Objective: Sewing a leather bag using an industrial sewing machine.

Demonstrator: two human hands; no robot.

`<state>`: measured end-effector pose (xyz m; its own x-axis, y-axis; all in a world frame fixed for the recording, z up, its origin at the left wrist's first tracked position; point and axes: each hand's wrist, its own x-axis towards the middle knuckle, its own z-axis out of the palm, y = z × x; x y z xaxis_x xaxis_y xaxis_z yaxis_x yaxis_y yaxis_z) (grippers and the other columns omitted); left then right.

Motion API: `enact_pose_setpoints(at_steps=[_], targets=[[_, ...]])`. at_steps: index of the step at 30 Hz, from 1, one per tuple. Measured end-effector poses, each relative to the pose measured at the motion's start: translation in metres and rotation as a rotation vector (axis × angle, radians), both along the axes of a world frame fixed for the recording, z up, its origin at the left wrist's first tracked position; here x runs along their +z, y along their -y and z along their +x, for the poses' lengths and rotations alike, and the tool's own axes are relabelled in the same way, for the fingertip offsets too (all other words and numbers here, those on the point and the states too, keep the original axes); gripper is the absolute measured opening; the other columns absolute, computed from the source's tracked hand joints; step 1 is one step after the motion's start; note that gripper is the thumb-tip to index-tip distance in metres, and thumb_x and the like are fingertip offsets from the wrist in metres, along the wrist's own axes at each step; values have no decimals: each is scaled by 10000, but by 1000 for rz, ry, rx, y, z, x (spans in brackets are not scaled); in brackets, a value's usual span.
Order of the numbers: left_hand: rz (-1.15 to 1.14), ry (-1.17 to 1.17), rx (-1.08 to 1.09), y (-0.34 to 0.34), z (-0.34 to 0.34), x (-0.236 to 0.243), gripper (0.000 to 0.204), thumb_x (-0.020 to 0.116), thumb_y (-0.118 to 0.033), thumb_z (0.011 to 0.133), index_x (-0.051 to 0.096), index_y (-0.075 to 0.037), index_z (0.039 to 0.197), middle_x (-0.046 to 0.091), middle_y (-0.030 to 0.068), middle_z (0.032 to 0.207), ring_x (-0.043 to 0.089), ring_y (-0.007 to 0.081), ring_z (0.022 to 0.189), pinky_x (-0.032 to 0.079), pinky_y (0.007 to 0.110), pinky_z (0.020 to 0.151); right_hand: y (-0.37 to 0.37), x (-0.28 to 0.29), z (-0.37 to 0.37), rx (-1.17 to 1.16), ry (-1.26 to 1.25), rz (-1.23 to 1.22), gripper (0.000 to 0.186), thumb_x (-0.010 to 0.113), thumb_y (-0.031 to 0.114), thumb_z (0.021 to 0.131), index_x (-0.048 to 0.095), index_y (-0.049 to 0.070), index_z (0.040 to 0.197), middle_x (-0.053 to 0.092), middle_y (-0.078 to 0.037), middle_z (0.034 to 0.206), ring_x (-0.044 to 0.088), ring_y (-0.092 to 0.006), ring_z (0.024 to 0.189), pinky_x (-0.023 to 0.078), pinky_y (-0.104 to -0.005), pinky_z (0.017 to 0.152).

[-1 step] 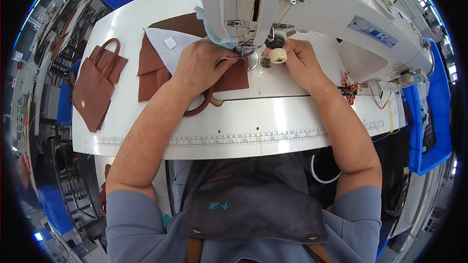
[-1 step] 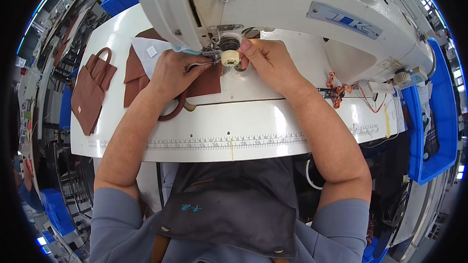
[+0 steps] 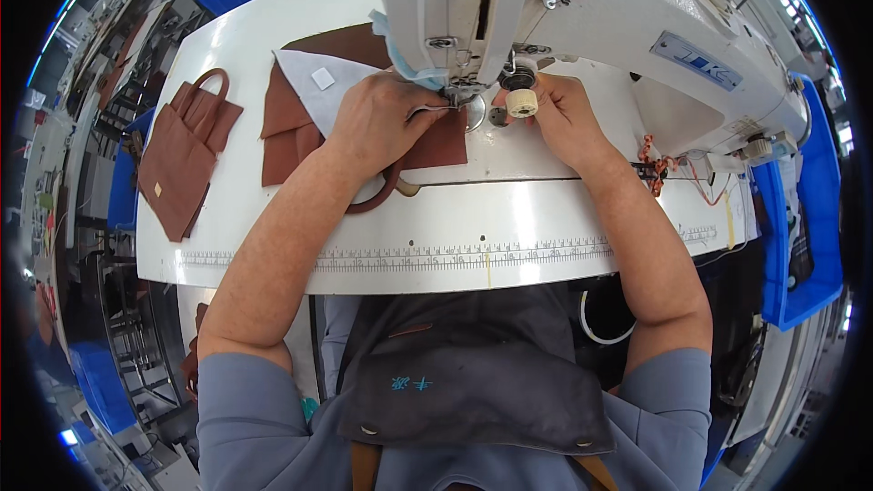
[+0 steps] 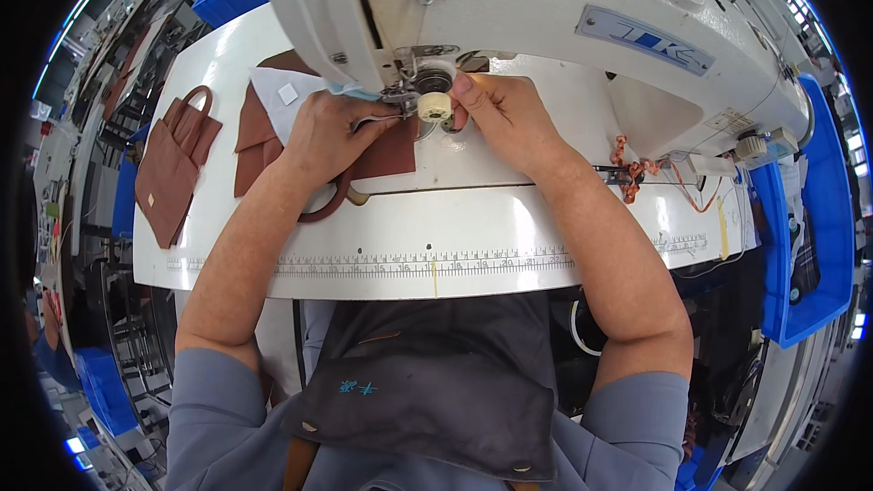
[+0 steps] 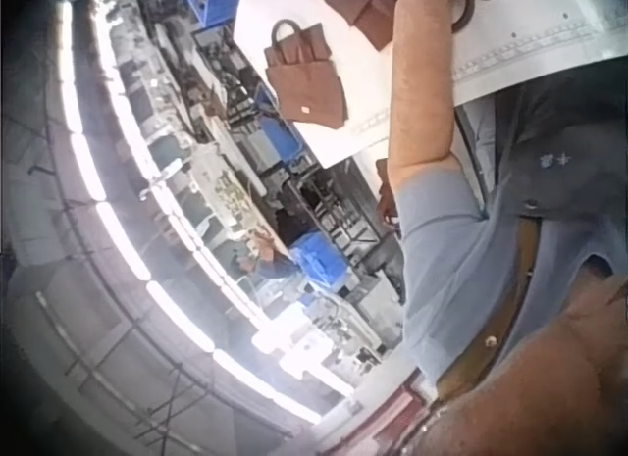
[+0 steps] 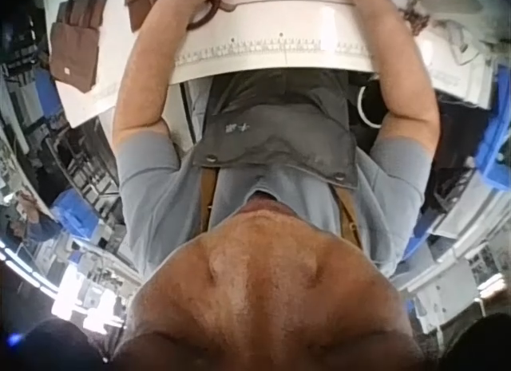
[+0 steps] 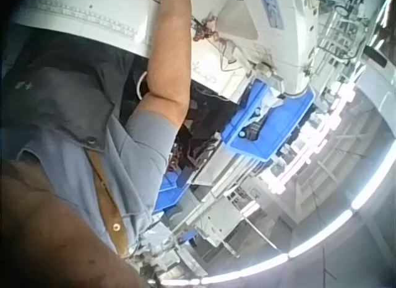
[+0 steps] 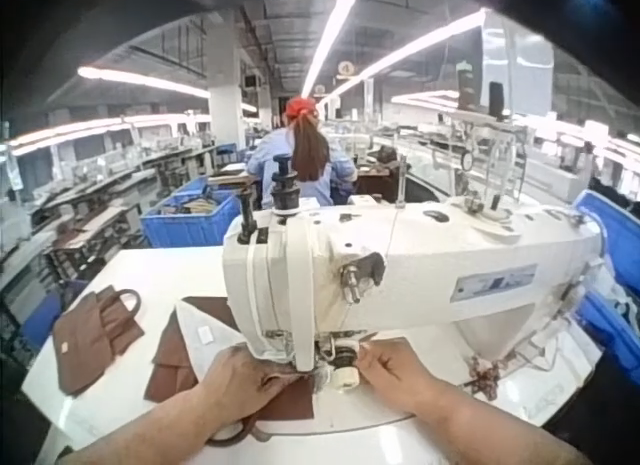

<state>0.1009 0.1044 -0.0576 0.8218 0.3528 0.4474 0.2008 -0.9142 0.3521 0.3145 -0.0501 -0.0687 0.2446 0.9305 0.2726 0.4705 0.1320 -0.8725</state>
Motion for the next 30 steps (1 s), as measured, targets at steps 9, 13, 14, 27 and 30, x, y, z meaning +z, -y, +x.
enact_pose_setpoints(at_steps=[9,13,14,27,30], targets=[[234,-293,-64,49,-6,32,141,701,-150,847,742,-16,869,721,162,860,707,357,876,557,460,747,5,-3,1,-36,169,10,500,499,412,1079,747,15,904,677,-58,701,610,-148,666,480,-303,653],[-360,-361,-127,19,-43,63,205,741,-194,866,716,9,869,696,121,785,672,223,752,525,366,707,8,8,-5,-92,230,-106,449,570,406,1049,754,11,941,665,-61,684,591,-133,651,475,-294,643],[-545,-354,-160,4,-59,70,231,741,-214,887,693,9,853,654,54,737,611,146,721,492,325,667,11,12,-8,-110,248,-165,387,630,377,1014,757,16,953,688,-86,729,619,-155,680,492,-306,653],[-1509,632,319,-8,-215,-10,194,616,-93,987,602,20,1144,683,117,1071,696,204,973,598,328,889,24,16,-94,237,23,-174,333,590,255,1024,681,28,1249,706,-134,1149,646,-253,1100,497,-347,981],[-1429,801,433,24,-198,2,397,561,-145,1010,477,-44,1385,589,159,1298,638,236,1162,564,369,975,28,5,-97,206,-172,-170,385,569,244,1038,630,9,1337,697,-148,1208,639,-217,1139,485,-337,1010]])
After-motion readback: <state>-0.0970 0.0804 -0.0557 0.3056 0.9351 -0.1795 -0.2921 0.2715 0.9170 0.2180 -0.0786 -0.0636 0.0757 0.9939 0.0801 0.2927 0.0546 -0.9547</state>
